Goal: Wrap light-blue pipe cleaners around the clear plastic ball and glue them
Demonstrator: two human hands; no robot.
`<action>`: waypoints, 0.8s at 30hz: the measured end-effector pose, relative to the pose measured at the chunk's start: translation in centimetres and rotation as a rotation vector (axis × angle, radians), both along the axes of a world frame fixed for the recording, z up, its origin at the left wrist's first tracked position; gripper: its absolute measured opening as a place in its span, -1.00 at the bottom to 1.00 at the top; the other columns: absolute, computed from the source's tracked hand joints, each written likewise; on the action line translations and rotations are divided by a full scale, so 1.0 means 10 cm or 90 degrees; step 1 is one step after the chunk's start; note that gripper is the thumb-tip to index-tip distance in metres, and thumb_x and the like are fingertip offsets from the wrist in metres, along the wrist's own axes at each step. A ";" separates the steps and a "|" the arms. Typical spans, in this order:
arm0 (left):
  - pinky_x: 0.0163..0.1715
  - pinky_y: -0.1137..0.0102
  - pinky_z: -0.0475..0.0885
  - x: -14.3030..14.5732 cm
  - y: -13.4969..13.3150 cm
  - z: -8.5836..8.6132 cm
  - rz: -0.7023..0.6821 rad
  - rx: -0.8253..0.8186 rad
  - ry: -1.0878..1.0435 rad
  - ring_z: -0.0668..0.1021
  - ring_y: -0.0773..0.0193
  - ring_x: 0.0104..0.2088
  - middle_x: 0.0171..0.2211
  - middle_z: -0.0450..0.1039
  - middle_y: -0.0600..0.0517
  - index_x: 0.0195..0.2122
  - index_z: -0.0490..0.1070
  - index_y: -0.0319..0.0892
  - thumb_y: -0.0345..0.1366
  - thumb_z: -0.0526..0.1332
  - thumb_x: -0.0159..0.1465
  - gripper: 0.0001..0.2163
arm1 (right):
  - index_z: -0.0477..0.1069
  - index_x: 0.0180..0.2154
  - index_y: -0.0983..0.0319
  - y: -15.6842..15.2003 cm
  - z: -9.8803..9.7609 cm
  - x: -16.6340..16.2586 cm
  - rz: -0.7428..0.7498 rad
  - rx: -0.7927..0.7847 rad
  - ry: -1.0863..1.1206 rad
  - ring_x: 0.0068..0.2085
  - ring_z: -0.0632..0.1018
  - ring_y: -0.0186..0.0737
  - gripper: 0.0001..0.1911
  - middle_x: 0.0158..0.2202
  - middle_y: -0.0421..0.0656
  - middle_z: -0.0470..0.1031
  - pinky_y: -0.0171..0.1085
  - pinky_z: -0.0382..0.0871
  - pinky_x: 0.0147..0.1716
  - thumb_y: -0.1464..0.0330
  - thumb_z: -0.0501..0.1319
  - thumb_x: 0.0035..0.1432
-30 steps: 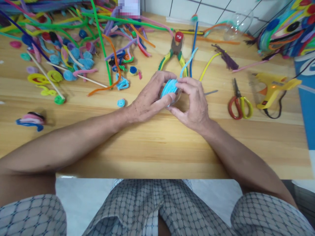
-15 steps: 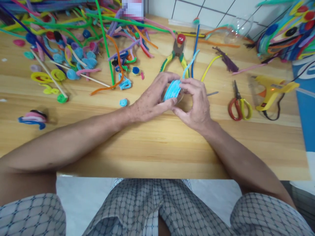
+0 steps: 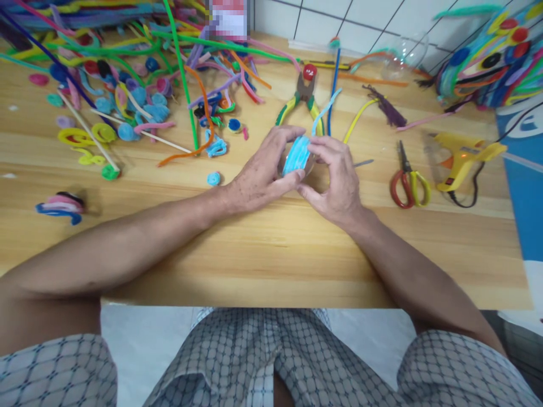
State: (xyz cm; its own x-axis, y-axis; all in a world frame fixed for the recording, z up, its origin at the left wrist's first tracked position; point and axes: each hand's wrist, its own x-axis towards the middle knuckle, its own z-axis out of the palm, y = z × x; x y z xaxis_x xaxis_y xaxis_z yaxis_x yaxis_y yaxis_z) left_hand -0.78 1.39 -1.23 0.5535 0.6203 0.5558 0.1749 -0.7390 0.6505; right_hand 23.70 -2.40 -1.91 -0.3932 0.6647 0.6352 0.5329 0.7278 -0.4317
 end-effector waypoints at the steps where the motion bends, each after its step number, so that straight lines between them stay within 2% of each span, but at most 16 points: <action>1: 0.46 -0.16 0.51 0.00 0.01 0.00 -0.003 0.008 0.001 0.51 -0.16 0.47 0.44 0.40 -0.17 0.50 0.19 0.01 0.19 0.15 0.60 -0.41 | 0.26 0.48 -0.02 0.00 0.00 0.00 -0.004 0.006 -0.005 0.48 0.50 0.33 -0.27 0.45 -0.01 0.46 0.56 0.40 0.48 0.10 0.41 0.41; 5: 0.50 -0.12 0.45 0.00 0.04 -0.02 -0.020 0.037 0.005 0.49 -0.12 0.47 0.42 0.42 -0.25 0.49 0.21 -0.07 0.13 0.21 0.59 -0.41 | 0.23 0.50 -0.02 -0.01 0.02 0.00 -0.009 -0.001 -0.024 0.49 0.49 0.33 -0.25 0.46 -0.01 0.45 0.52 0.47 0.44 0.15 0.42 0.41; 9: 0.47 -0.11 0.45 0.02 0.02 -0.01 0.006 0.019 0.002 0.49 -0.11 0.44 0.40 0.43 -0.24 0.46 0.24 -0.03 0.20 0.16 0.59 -0.42 | 0.22 0.51 -0.04 -0.04 0.05 -0.01 -0.012 -0.005 -0.029 0.49 0.50 0.32 -0.22 0.47 -0.01 0.46 0.48 0.50 0.43 0.22 0.43 0.39; 14: 0.46 -0.07 0.45 0.04 0.01 -0.01 0.000 0.050 0.015 0.49 -0.08 0.41 0.36 0.43 -0.27 0.45 0.22 -0.12 0.13 0.13 0.61 -0.44 | 0.23 0.51 -0.01 -0.06 0.07 -0.03 -0.037 0.036 -0.050 0.43 0.56 0.31 -0.19 0.42 0.04 0.51 0.42 0.53 0.39 0.33 0.44 0.34; 20: 0.43 0.00 0.46 0.04 0.03 -0.05 -0.010 0.041 -0.002 0.51 -0.05 0.38 0.35 0.44 -0.30 0.43 0.24 -0.20 0.10 0.12 0.62 -0.44 | 0.23 0.53 0.03 -0.07 0.09 -0.06 -0.032 0.063 -0.037 0.40 0.59 0.27 -0.17 0.39 0.08 0.55 0.31 0.60 0.33 0.36 0.45 0.34; 24: 0.41 0.01 0.47 0.05 0.03 -0.05 -0.004 0.039 -0.012 0.51 -0.05 0.36 0.33 0.45 -0.30 0.43 0.24 -0.20 0.13 0.12 0.62 -0.42 | 0.24 0.53 0.04 -0.06 0.09 -0.05 -0.031 0.066 -0.038 0.39 0.59 0.27 -0.16 0.39 0.09 0.55 0.31 0.61 0.33 0.34 0.46 0.34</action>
